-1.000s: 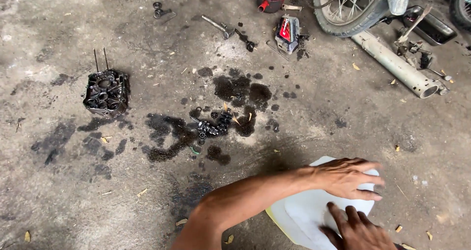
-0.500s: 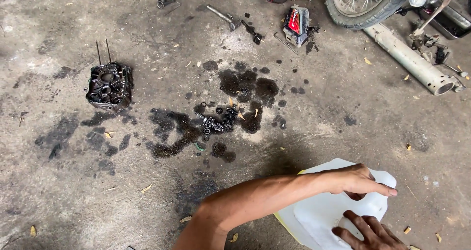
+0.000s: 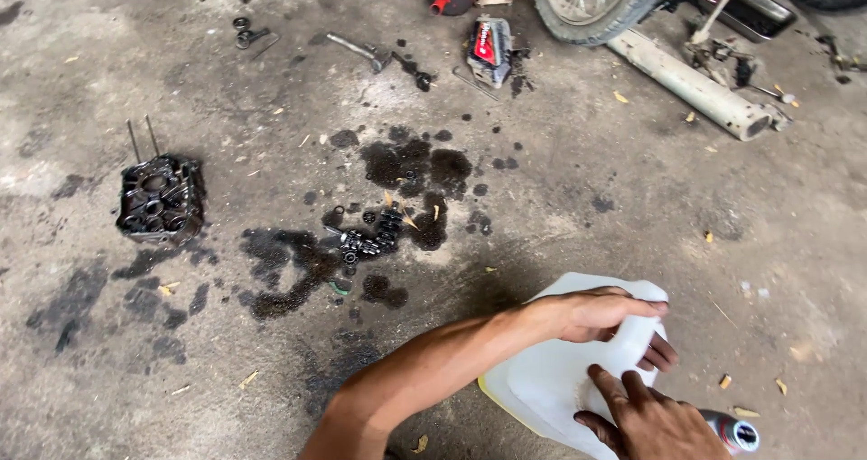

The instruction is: Pouring motor oil from a large jug into a smaller bottle and then into a motorcycle engine.

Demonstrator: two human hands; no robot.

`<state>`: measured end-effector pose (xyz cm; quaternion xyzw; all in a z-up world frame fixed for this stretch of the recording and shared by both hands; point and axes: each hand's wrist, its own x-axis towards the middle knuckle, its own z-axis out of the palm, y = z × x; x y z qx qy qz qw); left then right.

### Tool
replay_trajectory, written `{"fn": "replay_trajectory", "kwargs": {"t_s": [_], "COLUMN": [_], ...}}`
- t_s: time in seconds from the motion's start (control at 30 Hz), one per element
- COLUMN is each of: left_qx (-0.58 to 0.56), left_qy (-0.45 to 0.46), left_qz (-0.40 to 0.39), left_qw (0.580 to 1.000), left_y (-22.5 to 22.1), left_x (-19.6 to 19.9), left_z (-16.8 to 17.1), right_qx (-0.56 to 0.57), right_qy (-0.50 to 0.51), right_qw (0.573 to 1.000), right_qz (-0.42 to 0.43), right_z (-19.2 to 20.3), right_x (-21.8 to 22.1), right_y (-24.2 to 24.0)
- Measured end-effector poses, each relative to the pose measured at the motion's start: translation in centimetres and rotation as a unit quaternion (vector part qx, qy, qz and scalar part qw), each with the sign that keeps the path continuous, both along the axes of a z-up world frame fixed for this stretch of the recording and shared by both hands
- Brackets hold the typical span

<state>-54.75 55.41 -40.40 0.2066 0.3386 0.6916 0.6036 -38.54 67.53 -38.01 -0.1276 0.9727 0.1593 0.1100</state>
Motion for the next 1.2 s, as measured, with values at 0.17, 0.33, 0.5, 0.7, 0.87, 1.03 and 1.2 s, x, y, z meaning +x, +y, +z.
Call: {"fn": "replay_trajectory", "kwargs": {"t_s": [0.17,0.33,0.5,0.7,0.87,1.03,1.2], "left_qx": [-0.026,-0.116,-0.077,-0.110,-0.106,-0.080,0.040], "left_qy": [-0.078,-0.208,-0.217,-0.203,-0.200,-0.192,-0.128], "left_qz": [0.141,0.309,0.319,0.386,0.360,0.366,0.343], "left_qw": [0.987,0.921,0.919,0.893,0.905,0.907,0.930], "left_y": [-4.1,-6.5,-7.7,-8.6,-8.9,-9.3,-8.4], "left_x": [3.7,7.3,8.9,10.8,10.8,10.6,11.0], "left_z": [2.8,4.3,5.2,8.0,8.4,6.7,7.9], "right_qx": [-0.053,-0.141,-0.347,-0.130,-0.158,-0.297,-0.406], "right_qy": [-0.084,0.044,-0.040,-0.059,0.048,-0.086,-0.162], "right_qw": [0.936,0.918,0.894,0.986,0.969,0.943,0.870], "right_qz": [0.338,0.367,0.282,0.085,0.185,0.119,-0.228], "right_z": [-2.7,7.4,13.1,9.7,9.6,12.2,-5.6], "right_x": [2.0,5.7,5.2,5.1,6.8,12.2,18.1], "right_y": [4.7,0.1,-2.0,-4.9,-4.1,4.3,9.5]}}
